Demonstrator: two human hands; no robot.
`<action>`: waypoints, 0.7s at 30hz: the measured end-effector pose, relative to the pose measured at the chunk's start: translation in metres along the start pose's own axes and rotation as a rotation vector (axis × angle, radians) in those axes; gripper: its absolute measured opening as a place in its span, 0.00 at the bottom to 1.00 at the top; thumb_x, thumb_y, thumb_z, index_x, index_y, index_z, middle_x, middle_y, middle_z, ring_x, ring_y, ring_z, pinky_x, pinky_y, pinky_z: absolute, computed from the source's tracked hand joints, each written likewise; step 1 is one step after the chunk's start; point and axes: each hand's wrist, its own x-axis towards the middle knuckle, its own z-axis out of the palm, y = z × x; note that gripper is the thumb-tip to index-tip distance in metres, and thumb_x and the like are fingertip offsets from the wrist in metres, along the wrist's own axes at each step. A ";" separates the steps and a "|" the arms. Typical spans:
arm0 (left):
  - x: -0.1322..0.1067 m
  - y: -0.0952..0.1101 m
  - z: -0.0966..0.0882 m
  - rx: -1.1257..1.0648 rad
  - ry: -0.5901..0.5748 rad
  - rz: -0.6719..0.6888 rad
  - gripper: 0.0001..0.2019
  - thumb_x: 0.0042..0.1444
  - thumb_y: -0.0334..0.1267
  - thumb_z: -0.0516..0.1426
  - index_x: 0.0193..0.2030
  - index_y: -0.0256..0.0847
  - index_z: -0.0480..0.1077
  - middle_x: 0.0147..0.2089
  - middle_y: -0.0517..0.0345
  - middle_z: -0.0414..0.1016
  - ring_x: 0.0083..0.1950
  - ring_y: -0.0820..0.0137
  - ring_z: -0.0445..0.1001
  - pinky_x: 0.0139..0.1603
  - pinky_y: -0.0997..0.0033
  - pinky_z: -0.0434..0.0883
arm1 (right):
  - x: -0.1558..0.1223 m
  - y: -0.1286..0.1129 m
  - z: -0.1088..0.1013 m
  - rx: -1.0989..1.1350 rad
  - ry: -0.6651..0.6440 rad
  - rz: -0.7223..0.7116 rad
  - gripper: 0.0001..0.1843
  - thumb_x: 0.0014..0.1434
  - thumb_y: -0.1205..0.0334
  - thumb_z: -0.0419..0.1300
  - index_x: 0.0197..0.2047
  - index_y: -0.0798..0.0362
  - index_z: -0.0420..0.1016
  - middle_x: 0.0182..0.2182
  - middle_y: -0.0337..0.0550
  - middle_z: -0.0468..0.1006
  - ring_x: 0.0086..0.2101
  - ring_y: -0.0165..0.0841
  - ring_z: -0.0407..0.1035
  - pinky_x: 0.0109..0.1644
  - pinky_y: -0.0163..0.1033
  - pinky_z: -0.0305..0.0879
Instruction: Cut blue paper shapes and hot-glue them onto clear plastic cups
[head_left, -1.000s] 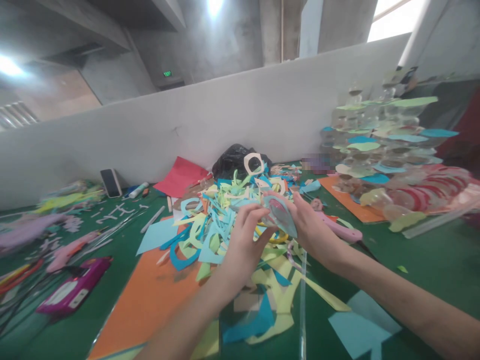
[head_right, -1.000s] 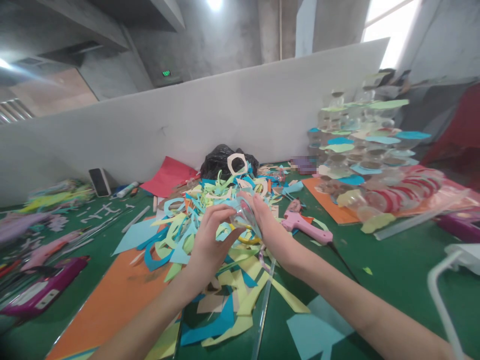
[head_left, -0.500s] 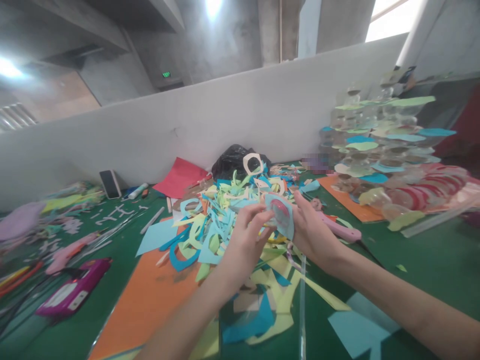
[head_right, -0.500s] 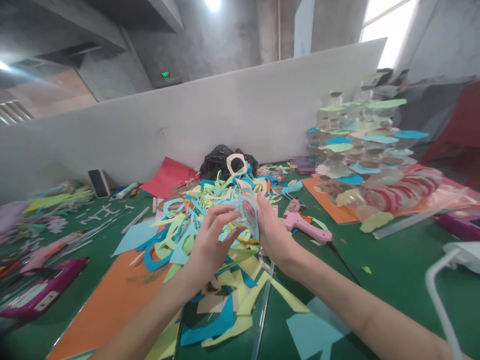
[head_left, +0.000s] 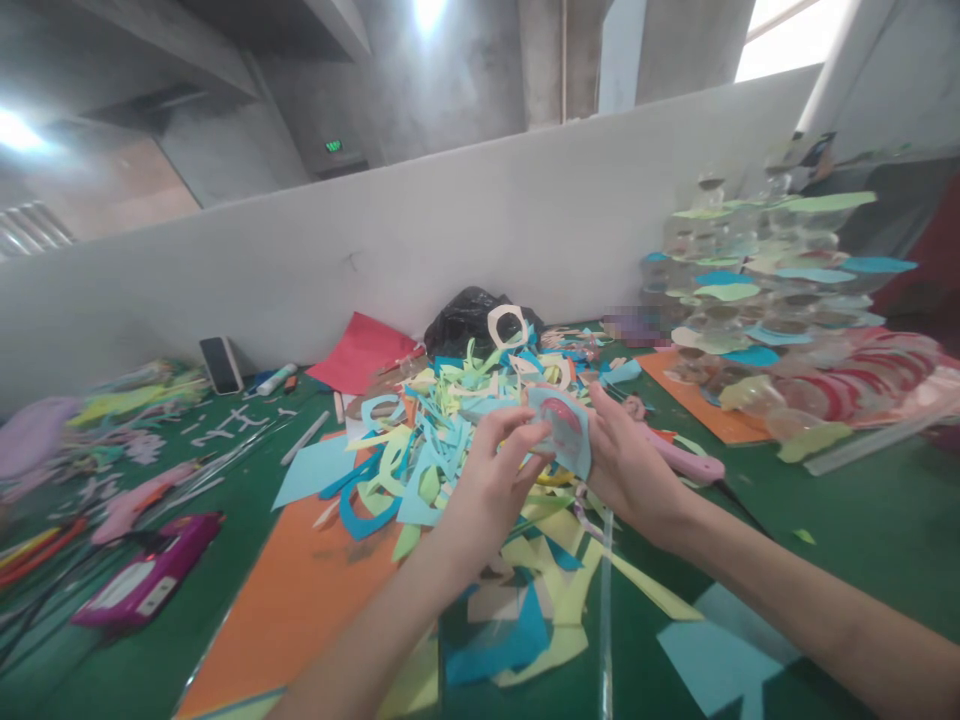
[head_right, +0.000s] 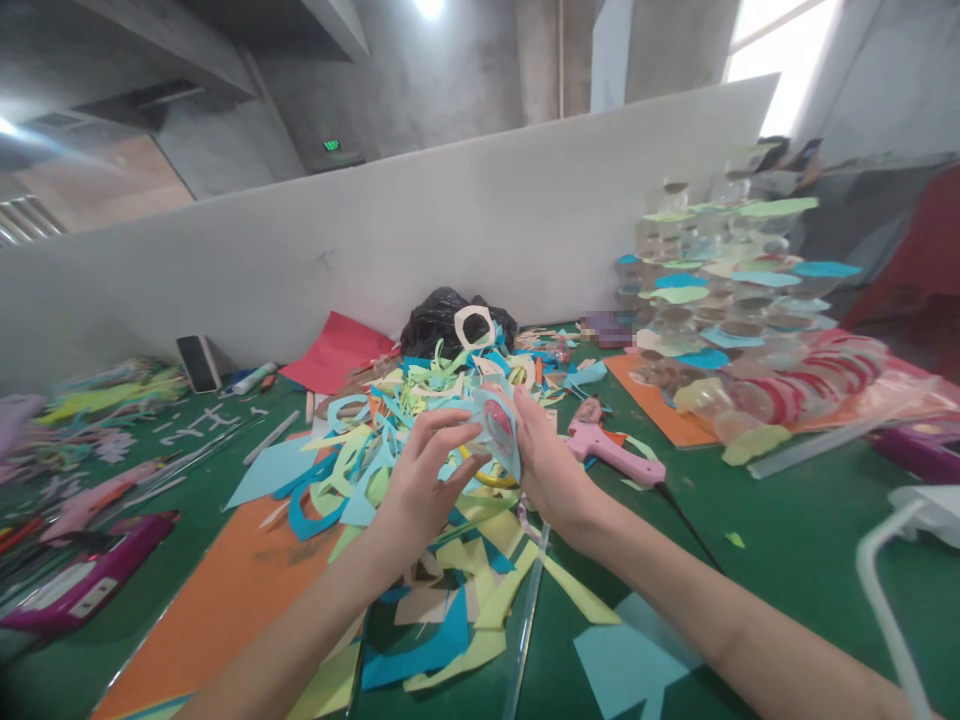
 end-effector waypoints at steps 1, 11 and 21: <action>0.000 0.000 0.000 0.008 -0.002 0.002 0.16 0.62 0.25 0.55 0.55 0.44 0.63 0.53 0.48 0.66 0.54 0.65 0.73 0.52 0.63 0.76 | 0.001 0.000 -0.001 0.001 -0.006 0.007 0.29 0.66 0.41 0.49 0.64 0.44 0.68 0.63 0.38 0.72 0.69 0.38 0.51 0.72 0.51 0.49; 0.005 -0.004 -0.007 0.144 0.066 0.036 0.14 0.62 0.29 0.57 0.52 0.44 0.61 0.52 0.49 0.67 0.56 0.64 0.71 0.54 0.61 0.73 | 0.008 -0.001 -0.012 -0.206 0.051 -0.034 0.23 0.65 0.46 0.54 0.60 0.42 0.72 0.64 0.40 0.70 0.67 0.38 0.55 0.71 0.50 0.50; 0.007 -0.004 -0.009 -0.008 0.046 0.015 0.15 0.60 0.25 0.57 0.49 0.43 0.59 0.50 0.51 0.65 0.56 0.67 0.70 0.54 0.64 0.72 | 0.008 0.002 -0.013 -0.251 0.003 0.022 0.25 0.63 0.48 0.60 0.61 0.44 0.70 0.51 0.41 0.81 0.54 0.41 0.72 0.65 0.50 0.61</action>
